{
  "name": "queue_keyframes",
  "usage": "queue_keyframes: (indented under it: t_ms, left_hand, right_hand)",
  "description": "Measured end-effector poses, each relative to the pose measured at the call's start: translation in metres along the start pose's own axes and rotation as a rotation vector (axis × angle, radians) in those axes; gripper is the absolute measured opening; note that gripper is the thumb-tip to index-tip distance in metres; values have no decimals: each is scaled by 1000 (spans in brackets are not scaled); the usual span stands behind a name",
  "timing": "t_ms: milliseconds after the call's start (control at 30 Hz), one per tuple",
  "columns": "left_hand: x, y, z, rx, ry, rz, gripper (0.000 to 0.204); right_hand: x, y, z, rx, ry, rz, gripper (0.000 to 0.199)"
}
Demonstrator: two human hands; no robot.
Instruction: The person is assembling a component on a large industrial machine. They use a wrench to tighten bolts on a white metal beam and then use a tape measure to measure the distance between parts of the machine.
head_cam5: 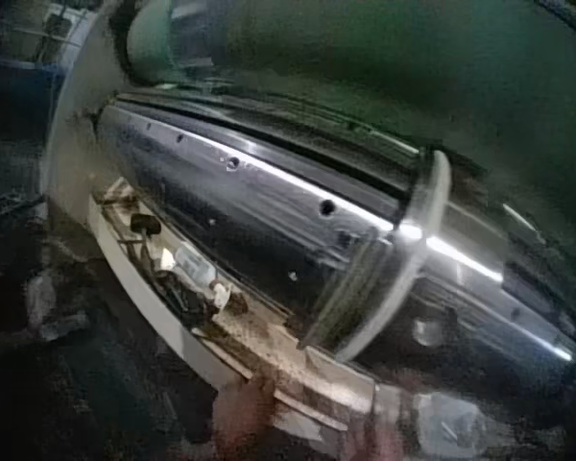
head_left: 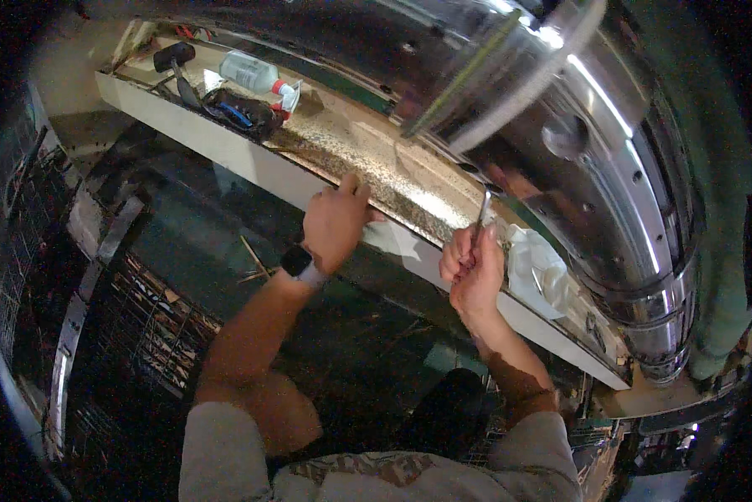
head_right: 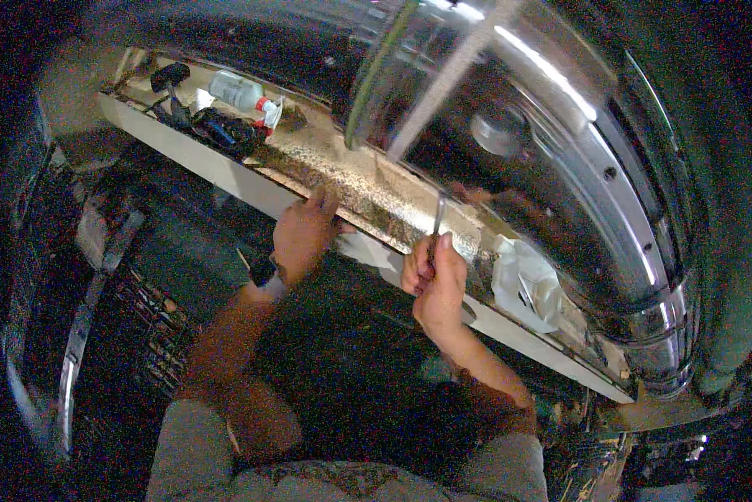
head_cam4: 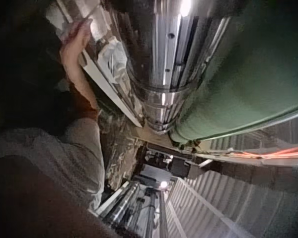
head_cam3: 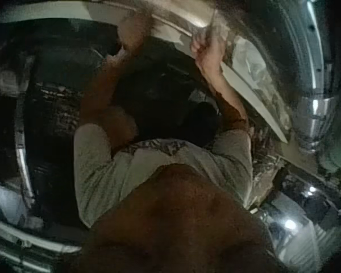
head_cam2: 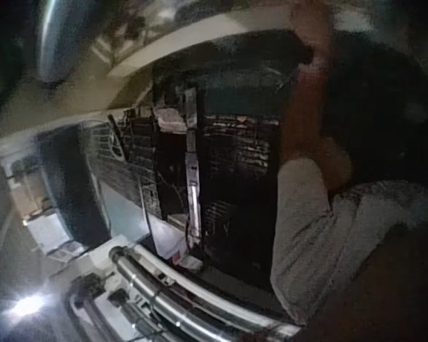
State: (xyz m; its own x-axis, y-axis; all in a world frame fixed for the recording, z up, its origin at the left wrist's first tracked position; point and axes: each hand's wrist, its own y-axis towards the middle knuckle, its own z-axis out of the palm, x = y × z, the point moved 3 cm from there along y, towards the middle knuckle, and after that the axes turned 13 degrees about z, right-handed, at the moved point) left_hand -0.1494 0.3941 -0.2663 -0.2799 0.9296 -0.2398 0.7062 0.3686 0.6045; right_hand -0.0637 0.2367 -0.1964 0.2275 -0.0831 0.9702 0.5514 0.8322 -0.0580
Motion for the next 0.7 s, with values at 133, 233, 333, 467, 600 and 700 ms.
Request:
queue_keyframes:
  t_ms: [133, 233, 333, 467, 600, 700]
  left_hand:
    - [2, 2, -10, -32, -82, -3, 36]
    - [0, -3, -13, -88, -106, 4, 39]
    - [3, -2, -2, -53, -83, 12, 40]
    - [0, -8, -8, -114, -88, 14, 38]
    - [3, -10, -1, -177, -79, 70, 38]
    - [6, -13, -3, -183, -64, 66, 38]
  right_hand:
    - [8, -2, -5, -15, -89, -40, 37]
    - [8, -13, -7, -111, -271, -171, 24]
    - [22, -31, -23, -173, -848, -220, 28]
    - [60, -19, -16, -156, -1024, -197, 25]
    - [79, -4, -11, -175, -1178, -282, 23]
    - [83, -3, -7, -158, -1169, -177, 22]
